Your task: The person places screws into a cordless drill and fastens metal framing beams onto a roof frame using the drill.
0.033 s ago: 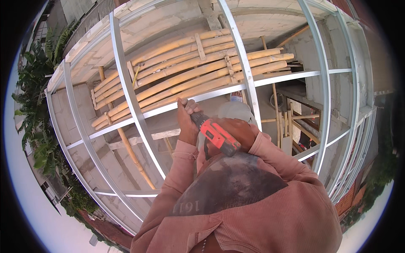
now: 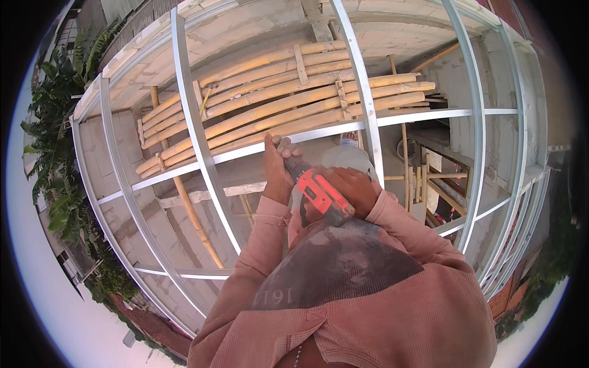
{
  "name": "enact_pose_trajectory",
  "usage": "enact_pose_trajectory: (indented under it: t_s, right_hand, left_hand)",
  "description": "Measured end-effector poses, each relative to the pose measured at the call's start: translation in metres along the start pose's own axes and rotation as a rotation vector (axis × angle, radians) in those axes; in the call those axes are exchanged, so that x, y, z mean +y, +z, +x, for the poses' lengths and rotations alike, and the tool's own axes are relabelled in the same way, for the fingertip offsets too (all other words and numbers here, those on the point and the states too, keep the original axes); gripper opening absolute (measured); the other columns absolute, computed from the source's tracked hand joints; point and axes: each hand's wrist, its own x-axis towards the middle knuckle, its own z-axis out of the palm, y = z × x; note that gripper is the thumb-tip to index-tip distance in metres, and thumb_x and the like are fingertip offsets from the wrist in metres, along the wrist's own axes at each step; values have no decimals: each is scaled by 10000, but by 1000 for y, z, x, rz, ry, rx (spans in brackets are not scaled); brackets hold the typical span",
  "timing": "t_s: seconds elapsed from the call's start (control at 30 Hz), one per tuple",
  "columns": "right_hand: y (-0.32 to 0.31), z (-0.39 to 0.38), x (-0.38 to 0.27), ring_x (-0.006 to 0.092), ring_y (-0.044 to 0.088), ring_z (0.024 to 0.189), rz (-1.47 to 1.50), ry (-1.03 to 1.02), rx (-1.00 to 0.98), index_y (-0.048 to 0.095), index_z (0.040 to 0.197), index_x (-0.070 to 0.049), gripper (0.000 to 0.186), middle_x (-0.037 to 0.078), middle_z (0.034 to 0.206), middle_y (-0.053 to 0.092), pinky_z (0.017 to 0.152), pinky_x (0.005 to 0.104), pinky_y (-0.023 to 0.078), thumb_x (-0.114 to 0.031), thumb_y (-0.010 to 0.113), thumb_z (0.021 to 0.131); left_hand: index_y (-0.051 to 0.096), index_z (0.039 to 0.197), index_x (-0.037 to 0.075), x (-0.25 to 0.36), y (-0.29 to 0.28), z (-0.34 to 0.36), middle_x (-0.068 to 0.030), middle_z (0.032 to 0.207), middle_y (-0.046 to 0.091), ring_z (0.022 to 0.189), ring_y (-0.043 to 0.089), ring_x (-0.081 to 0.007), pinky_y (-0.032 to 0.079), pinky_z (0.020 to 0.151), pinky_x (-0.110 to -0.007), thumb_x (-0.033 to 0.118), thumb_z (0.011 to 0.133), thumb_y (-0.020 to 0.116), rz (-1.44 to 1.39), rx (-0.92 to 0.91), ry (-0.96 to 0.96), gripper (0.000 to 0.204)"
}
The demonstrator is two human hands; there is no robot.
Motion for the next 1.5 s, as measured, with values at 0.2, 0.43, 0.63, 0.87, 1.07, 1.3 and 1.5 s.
enact_pose_trajectory:
  t_s: [0.2, 0.43, 0.63, 0.87, 1.07, 1.3, 1.5]
  right_hand:
    - [-8, 12, -12, 303, 669, 816, -375, -216, 108, 510, 1392, 5, 568, 149, 952, 660, 745, 400, 543, -178, 613, 865]
    - [-4, 20, -13, 368, 674, 997, -78, -186, 36, 437, 1446, 9, 683, 221, 1166, 649, 851, 421, 542, -190, 674, 837]
    - [0, 11, -4, 390, 620, 1180, 126, -8, -15, 403, 1468, -4, 690, 239, 1386, 542, 947, 410, 529, -198, 678, 866]
    - [-5, 12, -4, 370, 679, 1011, -20, -87, 38, 448, 1418, -8, 600, 212, 1175, 647, 836, 415, 559, -173, 644, 875]
    - [-1, 10, 0, 306, 689, 786, -282, -178, -2, 500, 1372, -22, 563, 127, 951, 657, 713, 399, 556, -216, 621, 857]
    - [-2, 15, -10, 281, 691, 793, -495, -202, -64, 502, 1396, -26, 593, 119, 968, 651, 702, 372, 558, -232, 619, 853]
    - [-3, 14, -5, 305, 701, 827, -438, -212, -42, 418, 1477, -38, 663, 128, 1036, 665, 706, 398, 572, -216, 612, 869]
  left_hand:
    - [447, 871, 144, 6, 45, -26, 17, 595, 350, 516, 417, -139, 452, 548, -344, 482, 1069, 430, 366, 52, 130, 391]
    - [535, 890, 155, 12, 70, -31, 37, 586, 408, 563, 519, -120, 517, 570, -305, 434, 1065, 484, 17, -4, 209, 334]
    - [531, 859, 178, 5, 48, -14, 52, 554, 354, 479, 405, -94, 413, 483, -273, 442, 1068, 473, -119, -424, 69, 341]
    - [486, 856, 168, 0, 47, -16, 44, 557, 340, 463, 372, -100, 372, 451, -288, 448, 1071, 454, 74, -88, 143, 355]
    - [438, 902, 146, -3, 28, -19, -5, 591, 403, 469, 421, -160, 394, 449, -352, 450, 1072, 441, 285, 148, 141, 347]
    - [443, 915, 131, -1, 22, -24, -21, 591, 403, 474, 437, -174, 438, 465, -358, 446, 1057, 488, 357, 166, 134, 348]
    - [489, 879, 129, -3, 10, -13, -10, 574, 404, 507, 478, -146, 461, 488, -334, 397, 1048, 522, 180, 61, 66, 318]
